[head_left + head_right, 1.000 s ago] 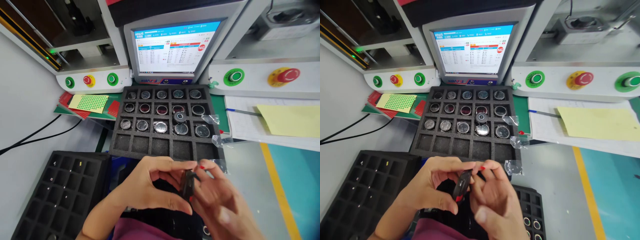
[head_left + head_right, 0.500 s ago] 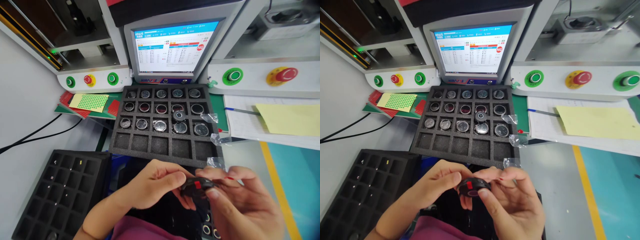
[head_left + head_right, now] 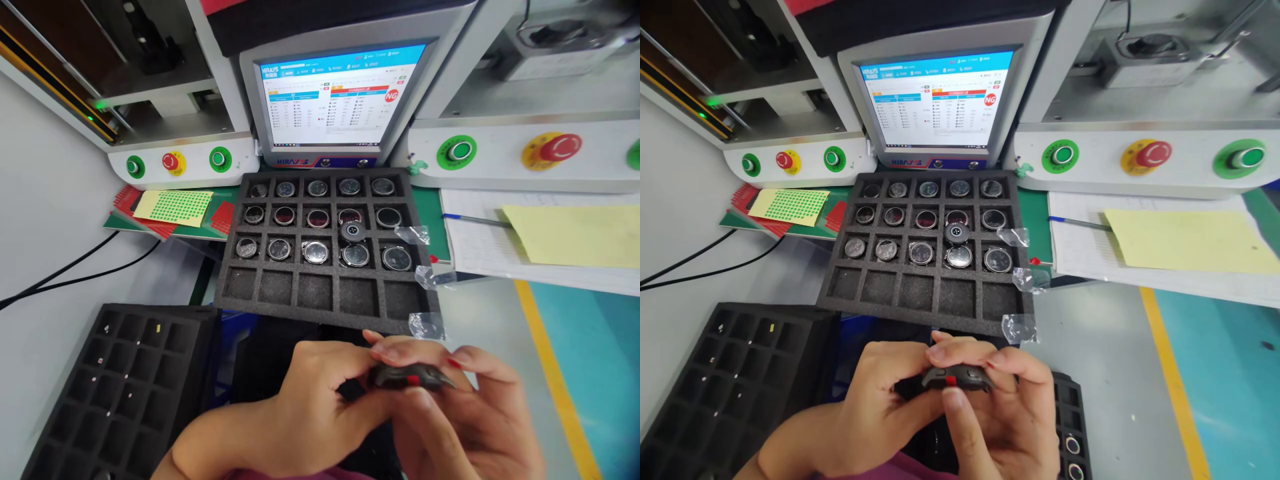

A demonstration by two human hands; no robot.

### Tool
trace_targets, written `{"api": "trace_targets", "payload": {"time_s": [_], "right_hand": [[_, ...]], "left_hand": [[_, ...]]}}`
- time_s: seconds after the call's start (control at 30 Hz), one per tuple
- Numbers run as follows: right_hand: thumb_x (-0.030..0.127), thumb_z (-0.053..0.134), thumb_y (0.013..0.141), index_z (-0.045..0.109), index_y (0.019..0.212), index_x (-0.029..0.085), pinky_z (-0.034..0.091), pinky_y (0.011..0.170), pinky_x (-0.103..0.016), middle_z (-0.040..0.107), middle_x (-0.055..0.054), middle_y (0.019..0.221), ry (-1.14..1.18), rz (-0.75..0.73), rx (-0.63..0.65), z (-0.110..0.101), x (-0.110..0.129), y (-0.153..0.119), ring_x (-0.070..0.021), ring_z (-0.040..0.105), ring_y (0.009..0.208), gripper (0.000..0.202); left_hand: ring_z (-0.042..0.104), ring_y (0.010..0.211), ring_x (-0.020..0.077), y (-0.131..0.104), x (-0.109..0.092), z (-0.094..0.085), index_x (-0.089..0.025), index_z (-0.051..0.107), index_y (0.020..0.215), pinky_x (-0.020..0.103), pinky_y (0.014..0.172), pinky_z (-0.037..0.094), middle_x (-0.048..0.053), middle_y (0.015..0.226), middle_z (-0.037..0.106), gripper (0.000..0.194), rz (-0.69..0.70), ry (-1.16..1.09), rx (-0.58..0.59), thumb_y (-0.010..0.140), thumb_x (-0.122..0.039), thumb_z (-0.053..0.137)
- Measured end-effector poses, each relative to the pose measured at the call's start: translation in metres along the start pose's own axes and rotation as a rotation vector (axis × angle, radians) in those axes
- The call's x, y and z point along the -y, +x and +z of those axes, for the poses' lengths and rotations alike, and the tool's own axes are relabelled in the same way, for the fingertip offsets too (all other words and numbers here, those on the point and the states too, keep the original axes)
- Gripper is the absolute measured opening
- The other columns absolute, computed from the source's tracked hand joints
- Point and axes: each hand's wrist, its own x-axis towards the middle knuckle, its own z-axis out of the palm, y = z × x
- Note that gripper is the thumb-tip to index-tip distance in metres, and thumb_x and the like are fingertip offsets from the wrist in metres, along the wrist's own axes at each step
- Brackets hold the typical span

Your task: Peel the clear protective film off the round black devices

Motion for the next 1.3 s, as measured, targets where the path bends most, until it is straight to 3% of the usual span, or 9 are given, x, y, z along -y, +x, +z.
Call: {"api": "trace_targets", "payload": {"time_s": [0.27, 0.47, 0.63, 0.87, 1.03, 1.17, 1.3], "right_hand": [[0.006, 0.064, 0.087, 0.056, 0.102, 0.027, 0.054, 0.093, -0.032, 0.072, 0.003, 0.089, 0.072, -0.095, -0.012, 0.006, -0.005, 0.002, -0.0117, 0.067, 0.087, 0.027], [0.011, 0.07, 0.082, 0.057, 0.098, 0.027, 0.053, 0.092, -0.03, 0.069, 0.007, 0.078, 0.164, 0.053, -0.091, 0.011, -0.004, 0.006, -0.0098, 0.065, 0.078, 0.026], [0.012, 0.076, 0.073, 0.057, 0.084, 0.023, 0.056, 0.079, -0.026, 0.066, 0.008, 0.07, 0.315, 0.155, -0.2, 0.017, -0.001, 0.009, -0.0091, 0.062, 0.071, 0.024], [0.011, 0.075, 0.073, 0.051, 0.079, 0.022, 0.055, 0.078, -0.025, 0.065, 0.008, 0.069, 0.404, 0.099, -0.221, 0.025, -0.007, 0.012, -0.0086, 0.058, 0.07, 0.027], [0.012, 0.073, 0.077, 0.054, 0.087, 0.023, 0.055, 0.079, -0.026, 0.063, 0.008, 0.071, 0.37, 0.121, -0.119, 0.022, -0.01, 0.016, -0.0089, 0.059, 0.072, 0.025], [0.03, 0.072, 0.078, 0.058, 0.097, 0.023, 0.056, 0.086, -0.032, 0.065, 0.003, 0.08, 0.326, 0.125, -0.003, 0.013, -0.008, 0.017, -0.0125, 0.061, 0.079, 0.025], [0.018, 0.062, 0.087, 0.056, 0.104, 0.023, 0.055, 0.092, -0.032, 0.066, 0.001, 0.087, 0.282, 0.084, 0.039, 0.01, -0.009, 0.011, -0.0121, 0.063, 0.088, 0.019]], "left_hand": [[0.067, 0.066, 0.0136, -0.005, 0.002, 0.005, -0.013, 0.067, 0.092, 0.021, 0.064, 0.053, 0.006, 0.077, 0.072, 0.016, 0.226, 0.145, -0.095, 0.096, -0.022, 0.054], [0.068, 0.07, 0.015, -0.002, 0.006, 0.008, -0.014, 0.064, 0.097, 0.023, 0.07, 0.057, 0.007, 0.081, 0.073, 0.018, 0.315, 0.242, -0.136, 0.098, -0.022, 0.049], [0.066, 0.068, 0.0146, -0.003, 0.008, 0.013, -0.014, 0.064, 0.096, 0.024, 0.071, 0.057, 0.006, 0.079, 0.071, 0.02, 0.337, 0.34, -0.161, 0.099, -0.022, 0.046], [0.066, 0.072, 0.0157, 0.001, 0.007, 0.01, -0.014, 0.062, 0.098, 0.025, 0.071, 0.057, 0.006, 0.08, 0.071, 0.023, 0.399, 0.422, -0.174, 0.101, -0.02, 0.04], [0.067, 0.072, 0.0163, 0.001, 0.009, 0.009, -0.013, 0.062, 0.1, 0.026, 0.072, 0.058, 0.006, 0.082, 0.072, 0.02, 0.402, 0.471, -0.207, 0.1, -0.019, 0.043], [0.068, 0.071, 0.0165, 0.002, 0.007, 0.006, -0.013, 0.063, 0.098, 0.026, 0.074, 0.059, 0.006, 0.08, 0.072, 0.014, 0.359, 0.449, -0.208, 0.096, -0.019, 0.051], [0.07, 0.072, 0.0164, 0.002, 0.004, 0.005, -0.013, 0.064, 0.095, 0.026, 0.076, 0.06, 0.006, 0.08, 0.073, 0.016, 0.313, 0.373, -0.213, 0.097, -0.023, 0.051]]}}
